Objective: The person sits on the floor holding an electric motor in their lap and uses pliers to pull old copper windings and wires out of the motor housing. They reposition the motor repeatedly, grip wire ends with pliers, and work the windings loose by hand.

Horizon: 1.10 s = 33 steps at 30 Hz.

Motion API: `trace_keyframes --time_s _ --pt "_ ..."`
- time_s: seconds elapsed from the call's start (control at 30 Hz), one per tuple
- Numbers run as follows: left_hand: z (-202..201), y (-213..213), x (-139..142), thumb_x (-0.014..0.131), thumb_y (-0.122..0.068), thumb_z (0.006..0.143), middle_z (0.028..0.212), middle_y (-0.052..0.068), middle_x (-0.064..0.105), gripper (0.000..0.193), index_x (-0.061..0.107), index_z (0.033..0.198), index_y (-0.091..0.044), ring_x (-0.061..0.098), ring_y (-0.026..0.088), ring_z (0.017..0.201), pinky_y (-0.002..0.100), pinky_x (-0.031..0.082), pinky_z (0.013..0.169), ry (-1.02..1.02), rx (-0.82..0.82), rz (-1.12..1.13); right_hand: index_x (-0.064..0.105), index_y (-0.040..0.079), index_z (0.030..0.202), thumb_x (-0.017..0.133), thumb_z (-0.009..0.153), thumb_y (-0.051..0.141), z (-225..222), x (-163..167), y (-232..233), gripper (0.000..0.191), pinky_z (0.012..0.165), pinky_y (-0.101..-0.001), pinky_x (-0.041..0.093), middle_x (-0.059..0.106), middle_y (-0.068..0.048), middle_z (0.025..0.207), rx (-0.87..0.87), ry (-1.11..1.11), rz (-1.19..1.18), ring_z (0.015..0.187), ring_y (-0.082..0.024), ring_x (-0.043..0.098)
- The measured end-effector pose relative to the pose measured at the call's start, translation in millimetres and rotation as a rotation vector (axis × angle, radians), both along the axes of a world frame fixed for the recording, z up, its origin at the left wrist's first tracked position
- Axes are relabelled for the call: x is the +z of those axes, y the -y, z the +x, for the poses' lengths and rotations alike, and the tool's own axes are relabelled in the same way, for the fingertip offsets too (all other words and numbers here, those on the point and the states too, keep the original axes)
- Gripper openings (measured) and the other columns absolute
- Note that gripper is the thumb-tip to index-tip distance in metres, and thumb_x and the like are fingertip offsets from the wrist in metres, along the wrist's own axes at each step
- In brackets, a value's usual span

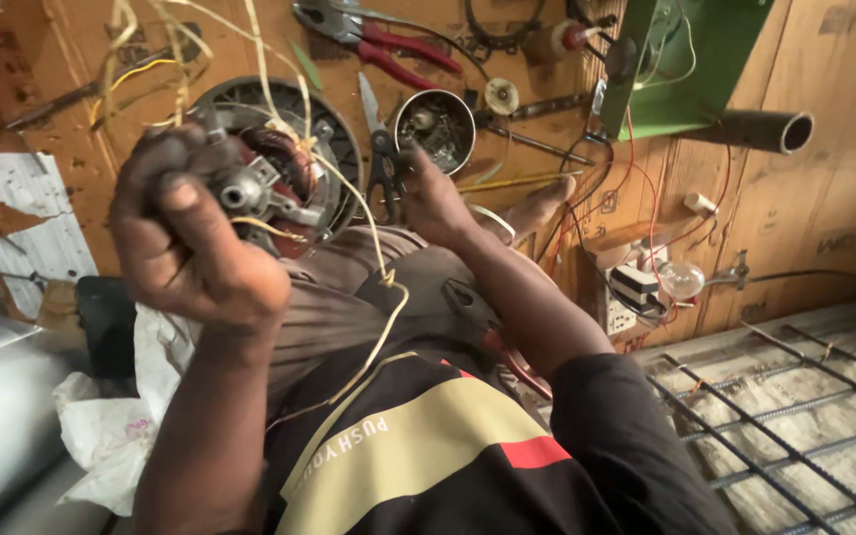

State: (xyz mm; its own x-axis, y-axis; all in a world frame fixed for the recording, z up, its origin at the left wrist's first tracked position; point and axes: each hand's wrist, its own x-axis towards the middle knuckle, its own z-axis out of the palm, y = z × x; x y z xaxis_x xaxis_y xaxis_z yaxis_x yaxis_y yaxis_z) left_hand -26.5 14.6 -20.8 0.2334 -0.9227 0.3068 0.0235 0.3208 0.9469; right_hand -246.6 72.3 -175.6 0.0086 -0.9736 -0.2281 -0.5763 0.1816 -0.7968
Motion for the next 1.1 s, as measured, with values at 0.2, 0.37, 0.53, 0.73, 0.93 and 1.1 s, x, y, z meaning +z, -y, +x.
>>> trace_keyframes --time_s 0.2,0.37,0.53,0.73,0.93,1.1 --pt "-0.2 1.6 6.1 0.047 -0.017 0.12 0.122 0.016 0.067 0.025 0.053 0.133 0.003 0.07 0.017 0.104 0.031 0.059 0.103 0.079 0.003 -0.01 0.04 0.0 0.146 0.067 0.088 0.004 3.0 4.6 -16.4 0.065 0.106 -0.0448 0.051 0.064 -0.026 0.132 -0.164 0.061 0.027 0.125 -0.041 0.063" --pt "0.8 5.5 10.6 0.044 -0.018 0.12 0.105 0.014 0.067 0.024 0.055 0.127 0.002 0.067 0.017 0.105 0.032 0.052 0.106 0.237 0.023 -0.035 0.041 -0.002 0.138 0.078 0.078 0.01 -7.7 -10.5 2.4 0.071 0.104 -0.0446 0.048 0.06 -0.029 0.13 -0.45 -0.078 0.275 0.125 -0.042 0.06" --pt "-1.5 4.1 9.3 0.044 -0.018 0.12 0.098 0.013 0.064 0.024 0.052 0.128 0.003 0.063 0.019 0.106 0.034 0.051 0.108 0.19 0.037 -0.012 0.043 -0.001 0.14 0.071 0.08 0.007 6.6 -22.1 -2.5 0.067 0.113 -0.0451 0.045 0.048 -0.032 0.147 -0.143 -0.04 0.152 0.135 -0.047 0.051" --pt "0.3 5.5 5.6 0.043 -0.018 0.118 0.093 0.012 0.063 0.023 0.051 0.127 0.002 0.062 0.019 0.104 0.034 0.051 0.105 0.164 0.014 -0.001 0.038 0.0 0.147 0.072 0.092 0.011 3.5 -22.1 -16.4 0.065 0.116 -0.0464 0.041 0.04 -0.031 0.157 -0.036 -0.03 0.119 0.142 -0.046 0.044" --pt "0.9 6.6 6.6 0.041 -0.019 0.121 0.09 0.013 0.061 0.025 0.049 0.129 0.003 0.06 0.019 0.104 0.034 0.047 0.107 0.273 0.021 -0.043 0.034 -0.006 0.147 0.073 0.088 0.011 6.6 -11.5 -24.3 0.073 0.118 -0.0476 0.039 0.036 -0.038 0.153 -0.096 -0.099 -0.098 0.143 -0.05 0.04" --pt "1.8 6.8 8.2 0.041 -0.018 0.119 0.09 0.013 0.061 0.024 0.05 0.127 0.002 0.061 0.018 0.1 0.033 0.049 0.106 0.272 0.026 -0.012 0.042 -0.003 0.141 0.069 0.089 0.015 6.7 -12.6 -11.6 0.061 0.111 -0.0447 0.047 0.058 -0.03 0.135 -0.466 -0.032 0.294 0.13 -0.044 0.059"
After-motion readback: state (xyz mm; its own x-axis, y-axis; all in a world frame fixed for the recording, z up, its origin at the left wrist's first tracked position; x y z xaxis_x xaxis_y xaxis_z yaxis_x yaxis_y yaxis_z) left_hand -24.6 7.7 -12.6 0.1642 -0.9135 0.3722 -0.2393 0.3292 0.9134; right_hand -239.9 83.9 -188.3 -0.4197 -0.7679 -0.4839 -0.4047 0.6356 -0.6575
